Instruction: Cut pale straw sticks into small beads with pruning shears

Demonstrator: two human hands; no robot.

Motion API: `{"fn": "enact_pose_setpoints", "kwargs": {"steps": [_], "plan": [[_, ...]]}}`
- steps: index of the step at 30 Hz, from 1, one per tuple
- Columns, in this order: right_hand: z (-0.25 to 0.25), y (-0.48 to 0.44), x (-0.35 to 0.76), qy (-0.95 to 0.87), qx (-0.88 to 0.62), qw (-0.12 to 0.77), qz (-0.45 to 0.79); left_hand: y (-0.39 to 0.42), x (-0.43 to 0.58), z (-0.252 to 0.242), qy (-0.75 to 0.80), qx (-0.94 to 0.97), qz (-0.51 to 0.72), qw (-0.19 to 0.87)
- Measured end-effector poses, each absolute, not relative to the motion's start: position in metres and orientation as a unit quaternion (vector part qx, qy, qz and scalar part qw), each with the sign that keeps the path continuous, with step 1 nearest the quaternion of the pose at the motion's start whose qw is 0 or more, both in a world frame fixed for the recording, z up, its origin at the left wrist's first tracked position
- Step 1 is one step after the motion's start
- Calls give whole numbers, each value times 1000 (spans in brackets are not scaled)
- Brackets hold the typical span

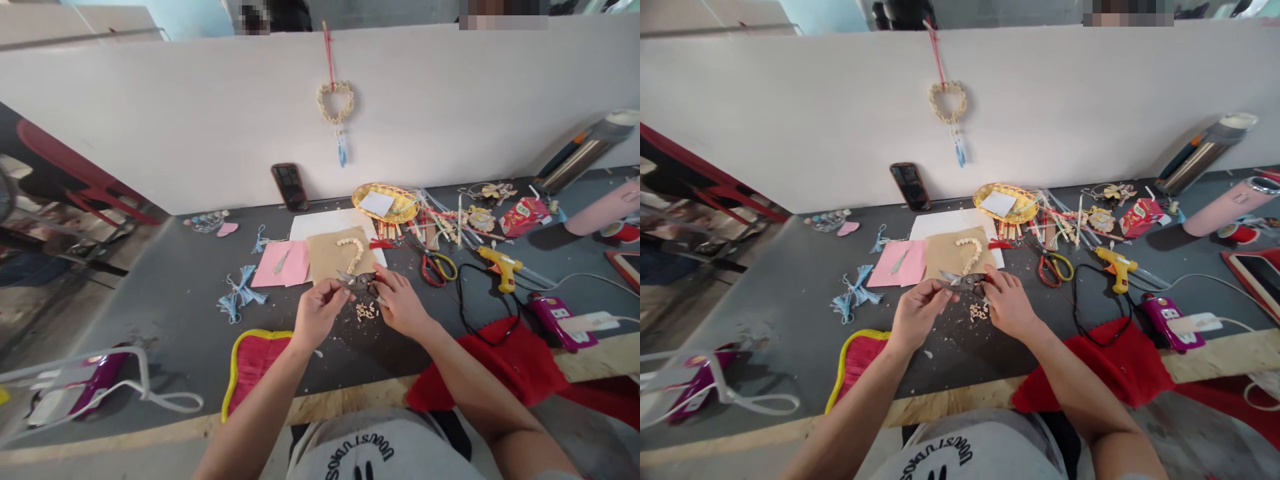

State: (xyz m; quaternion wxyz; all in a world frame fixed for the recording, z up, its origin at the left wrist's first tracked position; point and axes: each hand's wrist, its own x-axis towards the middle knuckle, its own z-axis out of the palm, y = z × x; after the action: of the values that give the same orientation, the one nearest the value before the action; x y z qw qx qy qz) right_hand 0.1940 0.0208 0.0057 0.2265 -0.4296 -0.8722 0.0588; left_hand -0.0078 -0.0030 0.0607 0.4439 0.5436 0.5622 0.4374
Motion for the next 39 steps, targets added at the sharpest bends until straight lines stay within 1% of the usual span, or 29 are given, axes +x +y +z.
{"fn": "enact_pose_setpoints", "kwargs": {"steps": [5, 9, 12, 16, 22, 27, 30, 36, 39], "plan": [[3, 21, 192, -874, -425, 223, 69, -5, -6, 65, 572, 540, 426, 448], [-2, 23, 190, -858, -429, 259, 109, -8, -3, 74, 581, 557, 418, 421], [-4, 24, 190, -856, -429, 262, 120, -10, -1, 79, 576, 586, 409, 397], [-3, 24, 191, -864, -415, 259, 122, -15, 2, 83, 563, 616, 397, 381], [-4, 22, 191, -853, -416, 297, 104, -21, 4, 90, 560, 625, 396, 373], [0, 21, 191, -859, -423, 278, 82, -21, 2, 91, 568, 620, 389, 378], [-1, 22, 192, -859, -426, 273, 83, -18, -2, 84, 556, 607, 385, 419], [-5, 26, 193, -873, -397, 262, 106, -16, -7, 69, 492, 520, 375, 588], [-3, 24, 193, -870, -394, 274, 116, -15, -7, 70, 474, 479, 378, 635]]}}
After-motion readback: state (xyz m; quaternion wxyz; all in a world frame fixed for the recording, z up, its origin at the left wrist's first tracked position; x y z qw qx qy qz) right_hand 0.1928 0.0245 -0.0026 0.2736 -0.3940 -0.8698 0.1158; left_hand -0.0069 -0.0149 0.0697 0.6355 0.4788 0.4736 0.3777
